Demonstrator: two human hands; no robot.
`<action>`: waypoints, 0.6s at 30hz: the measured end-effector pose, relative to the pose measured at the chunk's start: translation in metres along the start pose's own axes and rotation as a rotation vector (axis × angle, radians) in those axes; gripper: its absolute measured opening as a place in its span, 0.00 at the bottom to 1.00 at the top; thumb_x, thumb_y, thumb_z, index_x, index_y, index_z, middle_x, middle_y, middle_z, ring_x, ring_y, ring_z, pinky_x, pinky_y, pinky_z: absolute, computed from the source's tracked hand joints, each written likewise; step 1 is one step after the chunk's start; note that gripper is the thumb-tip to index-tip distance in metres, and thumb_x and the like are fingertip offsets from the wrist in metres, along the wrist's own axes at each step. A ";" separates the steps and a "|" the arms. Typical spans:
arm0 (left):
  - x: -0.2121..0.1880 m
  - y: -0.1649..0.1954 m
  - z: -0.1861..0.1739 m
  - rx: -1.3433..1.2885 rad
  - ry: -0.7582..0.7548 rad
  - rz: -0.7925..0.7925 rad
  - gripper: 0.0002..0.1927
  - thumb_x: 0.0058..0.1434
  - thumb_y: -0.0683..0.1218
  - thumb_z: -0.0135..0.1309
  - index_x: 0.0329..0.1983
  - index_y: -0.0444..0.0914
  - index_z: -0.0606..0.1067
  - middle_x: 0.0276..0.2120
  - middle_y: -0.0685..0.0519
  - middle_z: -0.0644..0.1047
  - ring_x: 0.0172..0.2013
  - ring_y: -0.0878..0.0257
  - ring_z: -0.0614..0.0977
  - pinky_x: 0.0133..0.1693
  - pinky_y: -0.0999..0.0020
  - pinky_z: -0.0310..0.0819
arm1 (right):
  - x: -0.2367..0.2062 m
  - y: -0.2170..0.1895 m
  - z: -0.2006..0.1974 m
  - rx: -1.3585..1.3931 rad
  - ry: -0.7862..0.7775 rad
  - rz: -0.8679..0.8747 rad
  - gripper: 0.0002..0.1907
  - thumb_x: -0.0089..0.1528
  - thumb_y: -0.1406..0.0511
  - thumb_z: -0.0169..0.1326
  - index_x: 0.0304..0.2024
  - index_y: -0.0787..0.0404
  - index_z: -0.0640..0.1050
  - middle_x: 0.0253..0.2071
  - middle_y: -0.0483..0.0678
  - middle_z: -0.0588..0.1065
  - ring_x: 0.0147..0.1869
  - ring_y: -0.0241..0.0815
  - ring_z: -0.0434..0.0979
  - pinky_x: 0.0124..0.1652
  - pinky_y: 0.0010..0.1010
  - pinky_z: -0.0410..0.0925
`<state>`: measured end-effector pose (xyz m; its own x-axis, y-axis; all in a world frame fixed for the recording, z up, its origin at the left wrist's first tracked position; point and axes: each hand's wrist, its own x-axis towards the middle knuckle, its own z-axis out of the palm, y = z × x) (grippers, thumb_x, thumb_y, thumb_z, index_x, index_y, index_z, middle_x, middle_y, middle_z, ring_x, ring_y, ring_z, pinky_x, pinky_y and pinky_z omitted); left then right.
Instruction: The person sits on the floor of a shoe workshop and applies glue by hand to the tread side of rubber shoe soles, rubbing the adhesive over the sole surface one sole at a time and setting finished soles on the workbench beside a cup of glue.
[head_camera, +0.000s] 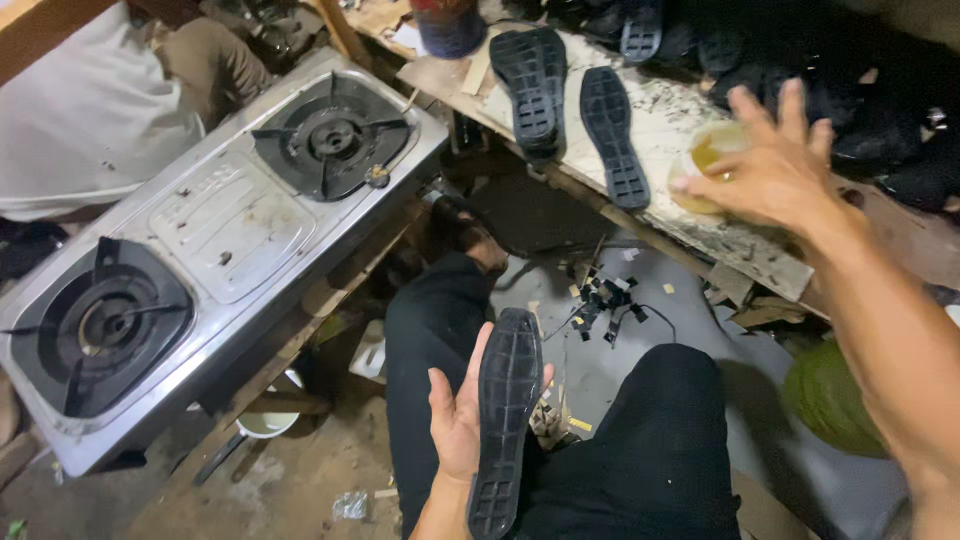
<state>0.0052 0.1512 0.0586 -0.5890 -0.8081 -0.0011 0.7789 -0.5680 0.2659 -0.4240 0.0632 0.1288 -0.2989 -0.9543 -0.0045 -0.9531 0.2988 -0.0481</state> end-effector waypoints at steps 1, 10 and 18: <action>-0.001 0.001 0.001 0.004 -0.005 0.002 0.49 0.68 0.73 0.32 0.80 0.38 0.42 0.76 0.44 0.56 0.72 0.50 0.61 0.72 0.40 0.49 | -0.007 0.000 0.002 0.051 0.116 -0.034 0.29 0.60 0.39 0.58 0.40 0.55 0.88 0.78 0.52 0.56 0.82 0.65 0.37 0.69 0.70 0.40; 0.000 -0.009 0.018 0.028 -0.078 -0.061 0.54 0.65 0.75 0.36 0.81 0.38 0.42 0.77 0.46 0.54 0.74 0.53 0.60 0.73 0.42 0.49 | -0.167 -0.127 0.026 0.988 0.258 -0.455 0.24 0.67 0.50 0.47 0.51 0.59 0.82 0.75 0.59 0.63 0.80 0.53 0.59 0.70 0.44 0.60; -0.010 -0.005 0.020 0.168 -0.095 -0.175 0.58 0.64 0.78 0.37 0.81 0.34 0.40 0.77 0.43 0.54 0.73 0.52 0.60 0.72 0.54 0.52 | -0.200 -0.175 0.047 1.190 0.011 -0.360 0.41 0.68 0.42 0.41 0.69 0.67 0.68 0.82 0.62 0.37 0.86 0.62 0.33 0.74 0.54 0.44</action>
<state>0.0028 0.1659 0.0765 -0.7353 -0.6772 0.0270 0.6213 -0.6576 0.4261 -0.1952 0.2017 0.0911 -0.0351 -0.9782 0.2048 -0.3479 -0.1802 -0.9200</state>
